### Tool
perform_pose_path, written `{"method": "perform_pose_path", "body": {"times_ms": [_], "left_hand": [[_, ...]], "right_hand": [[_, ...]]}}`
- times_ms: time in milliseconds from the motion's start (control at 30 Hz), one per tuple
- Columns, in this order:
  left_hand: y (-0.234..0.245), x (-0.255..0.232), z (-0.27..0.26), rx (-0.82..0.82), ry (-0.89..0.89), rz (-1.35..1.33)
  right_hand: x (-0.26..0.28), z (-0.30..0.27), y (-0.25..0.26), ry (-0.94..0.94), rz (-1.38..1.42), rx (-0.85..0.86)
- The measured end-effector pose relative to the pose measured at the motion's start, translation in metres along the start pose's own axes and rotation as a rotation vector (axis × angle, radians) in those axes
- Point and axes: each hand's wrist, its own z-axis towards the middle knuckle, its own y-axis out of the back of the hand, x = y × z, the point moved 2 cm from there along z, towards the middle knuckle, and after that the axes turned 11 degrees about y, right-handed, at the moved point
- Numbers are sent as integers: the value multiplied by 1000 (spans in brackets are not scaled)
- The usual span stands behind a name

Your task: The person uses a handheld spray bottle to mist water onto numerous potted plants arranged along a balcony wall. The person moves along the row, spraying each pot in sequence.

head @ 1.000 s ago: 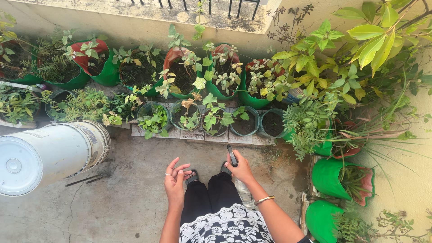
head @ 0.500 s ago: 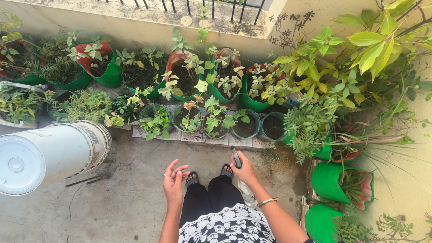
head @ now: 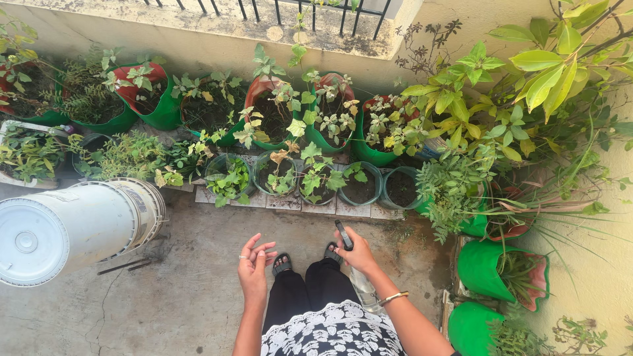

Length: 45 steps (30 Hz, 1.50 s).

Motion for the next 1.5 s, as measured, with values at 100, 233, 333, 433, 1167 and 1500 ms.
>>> {"method": "perform_pose_path", "body": {"times_ms": [100,233,333,433,1167,1500], "left_hand": [[-2,0,0,4,-14,-8],[-4,2,0,1,0,16],[-4,2,1,5,-6,9],[-4,4,2,8,-6,5],[-10,-2,-1,-29,-16,-31],[-21,-5,-3,-31,-24,-68]], "right_hand": [[-3,-1,3,-40,-5,16],[-11,1,4,-47,-90,22],[-3,0,7,-88,-39,29],[-9,-1,6,-18,-53,6],[-17,26,12,1,-73,0],[-17,40,25,23,15,-23]]}}
